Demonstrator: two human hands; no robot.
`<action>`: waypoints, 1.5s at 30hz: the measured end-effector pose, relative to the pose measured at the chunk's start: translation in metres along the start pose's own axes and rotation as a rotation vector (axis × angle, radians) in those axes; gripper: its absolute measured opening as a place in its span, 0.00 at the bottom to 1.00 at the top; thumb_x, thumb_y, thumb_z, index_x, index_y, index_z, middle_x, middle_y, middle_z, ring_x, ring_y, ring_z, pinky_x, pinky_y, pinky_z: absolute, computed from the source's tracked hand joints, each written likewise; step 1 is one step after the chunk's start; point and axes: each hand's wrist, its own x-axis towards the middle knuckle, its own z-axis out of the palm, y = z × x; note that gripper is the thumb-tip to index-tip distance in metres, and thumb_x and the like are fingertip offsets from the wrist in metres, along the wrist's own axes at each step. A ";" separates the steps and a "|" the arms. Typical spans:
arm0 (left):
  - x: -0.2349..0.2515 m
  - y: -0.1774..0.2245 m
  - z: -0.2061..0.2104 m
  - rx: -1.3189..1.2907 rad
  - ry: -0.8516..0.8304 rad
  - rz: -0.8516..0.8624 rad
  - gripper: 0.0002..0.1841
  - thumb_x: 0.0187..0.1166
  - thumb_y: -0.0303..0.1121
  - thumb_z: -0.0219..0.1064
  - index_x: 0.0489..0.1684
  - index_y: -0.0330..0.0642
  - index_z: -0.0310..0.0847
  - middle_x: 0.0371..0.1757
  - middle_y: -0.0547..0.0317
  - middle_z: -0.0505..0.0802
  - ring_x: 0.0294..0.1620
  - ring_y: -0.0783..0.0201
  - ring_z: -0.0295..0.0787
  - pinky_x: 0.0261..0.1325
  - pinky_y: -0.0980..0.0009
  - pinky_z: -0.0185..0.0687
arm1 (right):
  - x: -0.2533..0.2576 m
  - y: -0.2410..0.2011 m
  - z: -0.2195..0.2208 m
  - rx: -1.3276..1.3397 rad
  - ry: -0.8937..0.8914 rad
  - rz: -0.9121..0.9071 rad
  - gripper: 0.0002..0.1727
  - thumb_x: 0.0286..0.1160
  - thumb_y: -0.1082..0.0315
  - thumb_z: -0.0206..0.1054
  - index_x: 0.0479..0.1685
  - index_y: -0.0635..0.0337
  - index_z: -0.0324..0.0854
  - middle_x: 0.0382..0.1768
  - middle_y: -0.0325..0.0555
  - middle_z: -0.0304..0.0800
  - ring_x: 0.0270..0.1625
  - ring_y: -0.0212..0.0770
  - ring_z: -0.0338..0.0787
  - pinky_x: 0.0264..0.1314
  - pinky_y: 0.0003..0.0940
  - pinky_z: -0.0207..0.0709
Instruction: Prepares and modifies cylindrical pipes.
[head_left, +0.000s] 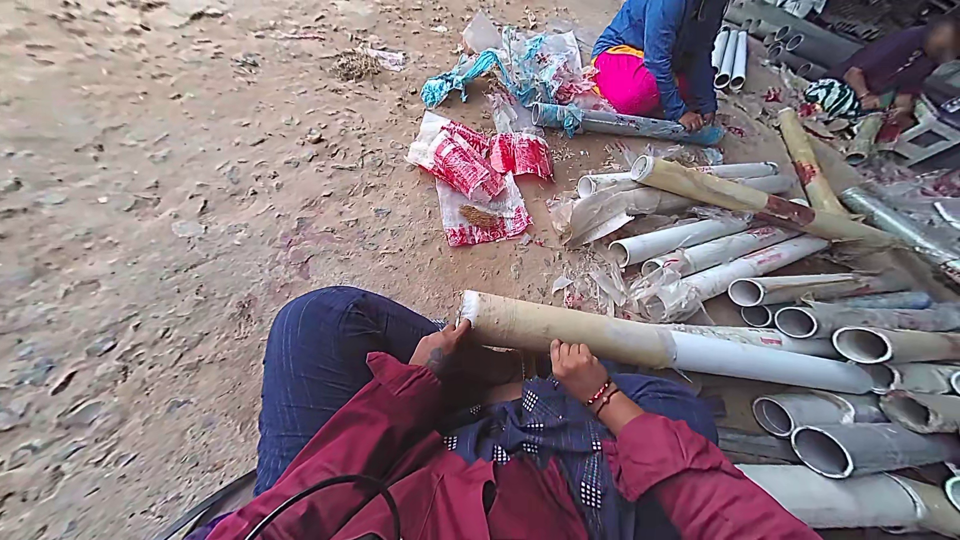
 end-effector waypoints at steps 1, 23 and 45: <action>0.000 0.000 0.001 0.014 0.011 0.015 0.19 0.95 0.33 0.47 0.74 0.31 0.72 0.66 0.28 0.87 0.64 0.31 0.88 0.65 0.37 0.79 | -0.003 0.004 0.001 0.008 -0.019 -0.008 0.09 0.62 0.85 0.66 0.39 0.80 0.89 0.20 0.57 0.88 0.21 0.51 0.91 0.22 0.37 0.80; 0.007 -0.001 -0.017 0.256 -0.092 0.133 0.20 0.95 0.34 0.45 0.67 0.27 0.76 0.54 0.26 0.91 0.60 0.29 0.89 0.64 0.35 0.78 | 0.075 0.036 0.032 0.701 -0.561 0.792 0.21 0.91 0.71 0.50 0.75 0.61 0.81 0.68 0.66 0.86 0.76 0.66 0.80 0.80 0.60 0.65; -0.002 0.015 -0.018 0.331 0.125 0.019 0.33 0.84 0.52 0.67 0.71 0.27 0.75 0.65 0.30 0.87 0.73 0.35 0.81 0.76 0.45 0.73 | 0.077 0.030 0.053 0.908 -0.345 1.030 0.18 0.92 0.67 0.52 0.64 0.67 0.83 0.54 0.65 0.92 0.61 0.64 0.91 0.68 0.60 0.75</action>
